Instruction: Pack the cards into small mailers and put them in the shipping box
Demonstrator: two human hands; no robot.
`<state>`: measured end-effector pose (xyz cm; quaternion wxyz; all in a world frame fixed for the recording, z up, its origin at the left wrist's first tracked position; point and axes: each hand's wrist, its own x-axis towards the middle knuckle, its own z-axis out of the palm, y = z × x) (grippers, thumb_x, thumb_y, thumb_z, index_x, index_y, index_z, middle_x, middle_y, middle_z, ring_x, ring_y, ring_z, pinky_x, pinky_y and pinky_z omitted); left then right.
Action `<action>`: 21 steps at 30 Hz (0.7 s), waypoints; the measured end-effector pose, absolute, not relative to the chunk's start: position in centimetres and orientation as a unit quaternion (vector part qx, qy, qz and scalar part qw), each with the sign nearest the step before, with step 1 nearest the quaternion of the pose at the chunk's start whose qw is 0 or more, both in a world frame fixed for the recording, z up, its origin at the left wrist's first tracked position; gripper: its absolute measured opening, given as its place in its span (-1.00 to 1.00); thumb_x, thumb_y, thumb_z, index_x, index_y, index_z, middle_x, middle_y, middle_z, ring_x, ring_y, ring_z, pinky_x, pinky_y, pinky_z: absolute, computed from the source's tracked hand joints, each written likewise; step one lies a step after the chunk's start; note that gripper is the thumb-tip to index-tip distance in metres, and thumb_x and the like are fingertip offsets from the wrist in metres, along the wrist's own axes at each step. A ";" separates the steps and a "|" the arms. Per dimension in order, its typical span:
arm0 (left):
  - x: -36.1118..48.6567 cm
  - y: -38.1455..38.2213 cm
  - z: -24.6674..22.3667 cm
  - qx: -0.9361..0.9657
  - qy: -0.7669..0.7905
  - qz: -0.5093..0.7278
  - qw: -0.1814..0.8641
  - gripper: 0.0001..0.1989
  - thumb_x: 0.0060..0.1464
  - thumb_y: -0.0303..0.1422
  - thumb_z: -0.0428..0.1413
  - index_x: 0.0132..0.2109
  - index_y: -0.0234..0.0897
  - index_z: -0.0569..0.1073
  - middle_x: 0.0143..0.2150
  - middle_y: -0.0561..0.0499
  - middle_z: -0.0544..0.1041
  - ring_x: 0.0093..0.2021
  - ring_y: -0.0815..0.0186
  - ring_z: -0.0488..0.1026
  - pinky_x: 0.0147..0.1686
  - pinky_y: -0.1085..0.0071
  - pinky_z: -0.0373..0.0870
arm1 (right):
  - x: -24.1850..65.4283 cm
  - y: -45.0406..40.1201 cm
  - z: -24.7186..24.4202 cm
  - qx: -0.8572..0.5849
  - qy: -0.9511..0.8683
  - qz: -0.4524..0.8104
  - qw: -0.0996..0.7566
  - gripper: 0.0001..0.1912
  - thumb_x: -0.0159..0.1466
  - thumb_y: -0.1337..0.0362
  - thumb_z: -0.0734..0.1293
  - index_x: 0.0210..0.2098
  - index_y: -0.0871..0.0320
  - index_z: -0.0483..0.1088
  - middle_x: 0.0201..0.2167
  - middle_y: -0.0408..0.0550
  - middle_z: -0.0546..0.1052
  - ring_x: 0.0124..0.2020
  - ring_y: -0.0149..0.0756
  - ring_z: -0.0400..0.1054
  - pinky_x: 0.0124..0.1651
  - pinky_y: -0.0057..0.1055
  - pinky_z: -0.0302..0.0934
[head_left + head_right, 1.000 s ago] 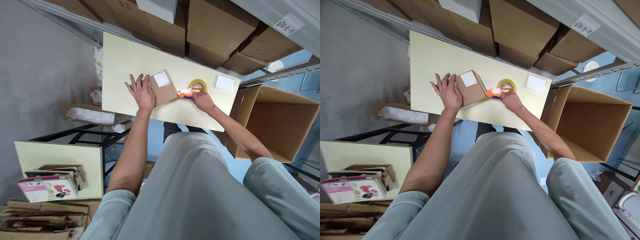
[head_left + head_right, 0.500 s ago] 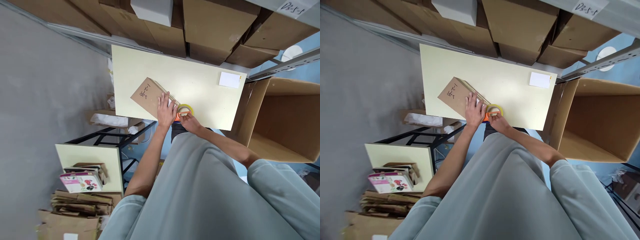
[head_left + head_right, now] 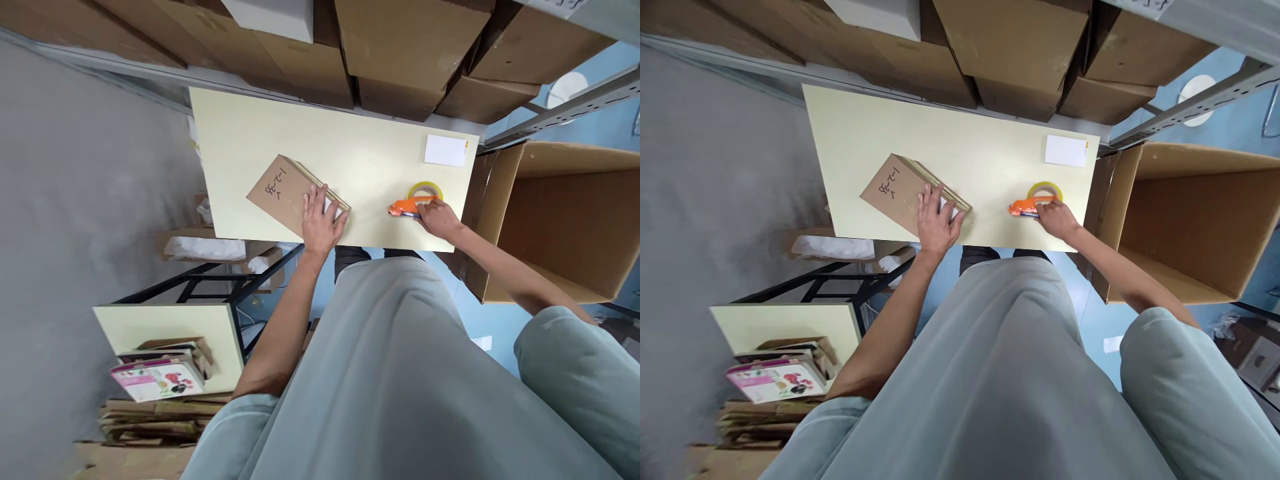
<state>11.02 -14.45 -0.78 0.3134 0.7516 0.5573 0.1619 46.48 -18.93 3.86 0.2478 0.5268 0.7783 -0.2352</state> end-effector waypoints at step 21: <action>8.0 -12.4 -0.3 0.861 0.418 0.074 0.282 -0.79 0.31 -0.48 0.20 0.04 -0.26 0.62 0.52 -0.36 0.41 0.66 -0.12 0.13 0.62 -0.29 0.09 | 30.1 -7.7 10.1 0.647 0.684 -0.252 0.223 -0.56 0.55 0.41 0.16 0.27 0.53 0.47 0.20 0.59 0.60 0.20 0.13 0.59 0.17 -0.14 0.37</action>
